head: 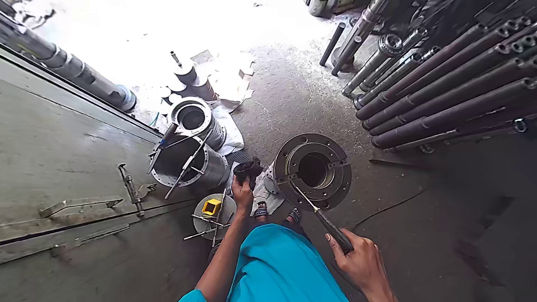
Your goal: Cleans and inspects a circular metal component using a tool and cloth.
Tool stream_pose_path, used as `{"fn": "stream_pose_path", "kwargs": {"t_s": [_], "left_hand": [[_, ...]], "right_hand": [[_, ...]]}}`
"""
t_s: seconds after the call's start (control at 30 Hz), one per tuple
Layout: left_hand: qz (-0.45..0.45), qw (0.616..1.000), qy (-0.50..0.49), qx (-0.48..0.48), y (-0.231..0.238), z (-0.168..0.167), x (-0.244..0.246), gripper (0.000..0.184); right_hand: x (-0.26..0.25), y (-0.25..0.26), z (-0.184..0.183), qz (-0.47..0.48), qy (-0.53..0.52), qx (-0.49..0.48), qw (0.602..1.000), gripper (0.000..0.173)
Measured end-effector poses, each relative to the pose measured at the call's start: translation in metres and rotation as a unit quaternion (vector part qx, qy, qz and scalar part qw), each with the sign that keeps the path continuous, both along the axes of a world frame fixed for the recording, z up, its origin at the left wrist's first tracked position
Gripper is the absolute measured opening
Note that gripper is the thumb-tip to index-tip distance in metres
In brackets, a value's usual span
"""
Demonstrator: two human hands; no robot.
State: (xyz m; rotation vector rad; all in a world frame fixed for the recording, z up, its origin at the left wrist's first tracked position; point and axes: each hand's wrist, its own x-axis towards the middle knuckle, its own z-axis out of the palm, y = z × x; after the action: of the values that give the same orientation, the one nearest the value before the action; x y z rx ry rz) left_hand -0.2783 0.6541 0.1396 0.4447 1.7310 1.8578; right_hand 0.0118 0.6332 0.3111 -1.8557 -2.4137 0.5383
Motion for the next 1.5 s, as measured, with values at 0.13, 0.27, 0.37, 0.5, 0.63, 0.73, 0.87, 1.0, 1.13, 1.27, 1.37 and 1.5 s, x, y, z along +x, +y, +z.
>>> {"fn": "stream_pose_path", "kwargs": {"t_s": [0.13, 0.27, 0.37, 0.5, 0.63, 0.73, 0.87, 1.0, 1.13, 1.27, 1.37, 1.5], "left_hand": [[-0.002, 1.0, 0.003, -0.023, -0.01, -0.008, -0.006, 0.033], [-0.017, 0.999, 0.022, -0.046, -0.015, -0.014, -0.011, 0.033], [-0.027, 0.997, 0.038, -0.063, -0.013, -0.015, -0.013, 0.032], [-0.044, 0.995, 0.049, -0.069, -0.005, -0.011, -0.013, 0.031], [-0.055, 0.995, 0.054, -0.057, 0.002, -0.01, -0.012, 0.029], [-0.065, 0.994, 0.061, -0.059, 0.005, -0.013, -0.011, 0.03], [-0.084, 0.993, 0.061, -0.048, 0.01, -0.011, -0.008, 0.031], [-0.09, 0.994, 0.056, -0.041, 0.012, -0.01, -0.006, 0.029], [-0.101, 0.992, 0.059, -0.041, 0.013, -0.009, -0.005, 0.032], [-0.11, 0.992, 0.052, -0.04, 0.012, -0.006, -0.004, 0.03], [-0.11, 0.992, 0.052, -0.033, 0.012, -0.005, -0.004, 0.03], [-0.115, 0.992, 0.053, -0.028, 0.012, -0.002, -0.002, 0.031]], "right_hand": [[0.015, -0.004, 0.008, 0.005, -0.008, -0.043, 0.999, 0.053], [0.03, -0.008, 0.021, -0.005, -0.046, -0.113, 0.993, 0.049], [0.037, -0.011, 0.022, -0.02, -0.044, -0.114, 0.992, 0.049], [0.049, -0.018, 0.024, -0.041, -0.042, -0.126, 0.99, 0.048], [0.063, -0.025, 0.026, -0.089, -0.032, -0.119, 0.988, 0.045], [0.069, -0.03, 0.026, -0.101, -0.018, -0.121, 0.987, 0.045], [0.059, -0.038, 0.015, -0.101, 0.023, -0.092, 0.99, 0.048], [0.066, -0.041, 0.005, -0.135, 0.048, -0.044, 0.989, 0.05], [0.07, -0.046, 0.006, -0.145, 0.05, -0.034, 0.988, 0.051], [0.072, -0.042, -0.001, -0.207, 0.017, 0.021, 0.978, 0.054], [0.069, -0.04, -0.008, -0.227, 0.024, 0.061, 0.972, 0.054], [0.076, -0.042, -0.015, -0.228, 0.036, 0.018, 0.973, 0.054]]}}
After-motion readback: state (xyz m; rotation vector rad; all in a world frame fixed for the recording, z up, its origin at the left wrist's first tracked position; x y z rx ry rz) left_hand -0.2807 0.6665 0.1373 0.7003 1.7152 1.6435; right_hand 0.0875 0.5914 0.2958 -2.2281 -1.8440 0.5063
